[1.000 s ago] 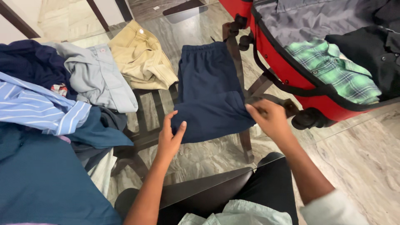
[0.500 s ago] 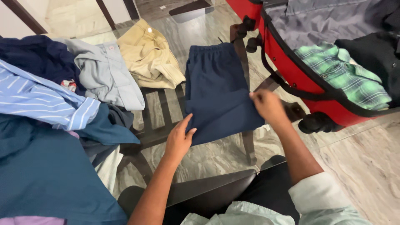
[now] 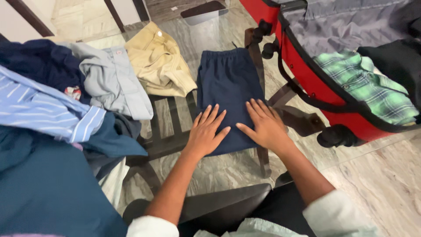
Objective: The person folds a pair of blue pants and a blue-and-white striped shirt by hand, then places the folded items into a red suitcase.
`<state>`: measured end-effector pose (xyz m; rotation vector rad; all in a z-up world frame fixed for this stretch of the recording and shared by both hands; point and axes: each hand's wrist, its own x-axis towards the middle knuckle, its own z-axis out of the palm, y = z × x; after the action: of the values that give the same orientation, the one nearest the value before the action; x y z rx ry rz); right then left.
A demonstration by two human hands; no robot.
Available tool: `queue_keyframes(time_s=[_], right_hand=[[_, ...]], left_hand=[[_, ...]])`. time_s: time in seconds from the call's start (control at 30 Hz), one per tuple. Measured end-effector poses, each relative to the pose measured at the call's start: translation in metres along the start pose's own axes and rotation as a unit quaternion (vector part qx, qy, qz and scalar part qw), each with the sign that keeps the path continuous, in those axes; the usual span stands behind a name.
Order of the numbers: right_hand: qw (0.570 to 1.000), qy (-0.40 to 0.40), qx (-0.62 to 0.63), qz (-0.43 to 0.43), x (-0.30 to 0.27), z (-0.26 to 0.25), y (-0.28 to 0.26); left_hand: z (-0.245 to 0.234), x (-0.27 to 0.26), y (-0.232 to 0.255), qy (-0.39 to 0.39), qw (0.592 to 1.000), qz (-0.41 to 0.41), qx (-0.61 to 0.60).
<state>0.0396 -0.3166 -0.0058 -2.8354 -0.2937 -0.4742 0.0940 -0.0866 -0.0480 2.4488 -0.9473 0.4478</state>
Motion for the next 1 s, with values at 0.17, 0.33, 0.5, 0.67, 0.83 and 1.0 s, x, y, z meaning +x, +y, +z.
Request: queue_keyframes(time_s=[0.17,0.33,0.5,0.67,0.83,1.0], right_hand=[[0.993,-0.035,0.096,0.058,-0.027,0.016,0.038],[0.89,0.07,0.408,0.193,-0.027,0.025,0.059],[0.914,0.109,0.379,0.097,-0.026,0.023,0.042],[0.878,0.132,0.448,0.106,-0.04,0.013,0.034],[0.898,0.082,0.378,0.21,-0.036,0.007,0.026],[0.95,0.131,0.236,0.159,-0.033,0.006,0.026]], left_hand=[[0.017,-0.002,-0.022,0.079,0.992,-0.054,-0.087],[0.012,-0.015,-0.057,0.144,0.927,-0.287,-0.194],[0.012,-0.019,-0.06,0.165,0.962,-0.185,-0.112],[0.007,-0.014,-0.05,0.15,0.942,-0.223,-0.199],[0.001,-0.011,-0.041,0.105,0.955,-0.232,-0.151],[-0.014,-0.007,-0.027,0.126,0.973,-0.151,-0.118]])
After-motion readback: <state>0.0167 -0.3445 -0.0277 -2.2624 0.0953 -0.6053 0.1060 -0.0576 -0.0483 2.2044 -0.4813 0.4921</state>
